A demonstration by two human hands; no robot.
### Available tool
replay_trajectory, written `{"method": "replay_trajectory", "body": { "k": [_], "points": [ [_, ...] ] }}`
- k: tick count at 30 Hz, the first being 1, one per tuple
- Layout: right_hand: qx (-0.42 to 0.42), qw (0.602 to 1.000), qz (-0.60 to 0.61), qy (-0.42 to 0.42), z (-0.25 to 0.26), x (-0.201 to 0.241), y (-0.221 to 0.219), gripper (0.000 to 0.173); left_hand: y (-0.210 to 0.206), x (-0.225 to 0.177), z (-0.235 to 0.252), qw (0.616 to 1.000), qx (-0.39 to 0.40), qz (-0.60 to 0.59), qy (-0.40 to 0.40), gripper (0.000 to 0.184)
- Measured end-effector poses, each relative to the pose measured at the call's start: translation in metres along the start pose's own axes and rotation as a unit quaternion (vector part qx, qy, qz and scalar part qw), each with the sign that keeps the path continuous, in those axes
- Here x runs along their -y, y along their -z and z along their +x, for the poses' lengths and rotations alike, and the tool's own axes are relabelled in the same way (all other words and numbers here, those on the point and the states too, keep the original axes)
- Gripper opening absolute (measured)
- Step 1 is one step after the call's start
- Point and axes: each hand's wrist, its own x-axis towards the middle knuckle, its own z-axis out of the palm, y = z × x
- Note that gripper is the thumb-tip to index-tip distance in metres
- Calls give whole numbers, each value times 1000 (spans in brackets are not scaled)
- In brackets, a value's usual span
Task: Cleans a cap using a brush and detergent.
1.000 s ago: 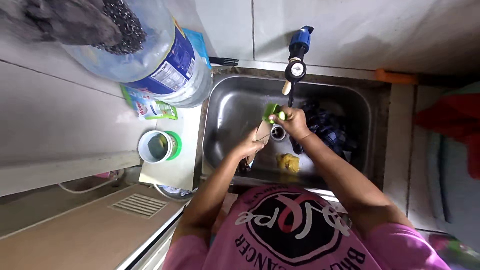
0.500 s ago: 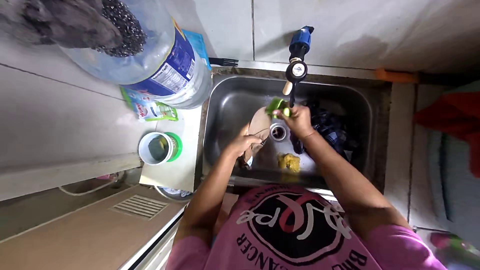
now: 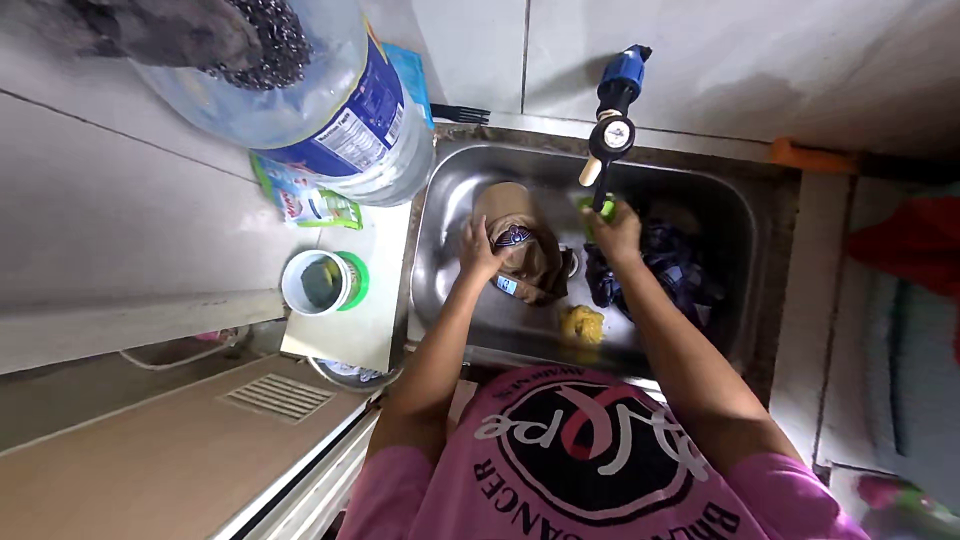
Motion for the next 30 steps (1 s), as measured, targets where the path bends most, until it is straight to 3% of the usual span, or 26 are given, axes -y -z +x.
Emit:
{"method": "replay_trajectory", "body": {
  "k": [2,3,7,11,14,16,18,22,26,28,30],
  "points": [
    [57,993,-82,68,-7,20,-27,50,-20,-5,2,996,29,86,15,127],
    [90,984,-120,99,-11,33,-43,49,-27,-6,3,991,36,128,26,131],
    [169,933,-246,203,-34,85,-91,37,-41,4,8,976,55,209,30,99],
    [183,875,-350,279,-7,42,-100,28,-46,20,10,985,7,174,-1,71],
    [184,876,-391,214,20,6,-68,39,-48,18,12,986,-1,169,1,86],
    [278,852,-441,37,27,41,-47,50,-44,13,11,986,15,164,4,85],
    [163,912,-375,31,29,19,-46,54,-39,14,9,985,29,173,3,86],
    [55,986,-148,-56,34,10,-1,54,-19,2,2,991,47,123,4,90],
    [18,995,65,-79,8,2,42,49,10,-17,-34,998,-52,11,32,51],
    [-10,989,135,-65,-5,-12,49,41,12,-11,-47,994,1,-24,106,54],
    [-34,980,191,-53,-14,-24,47,32,-7,3,-48,976,113,-52,176,63]
  ]
}}
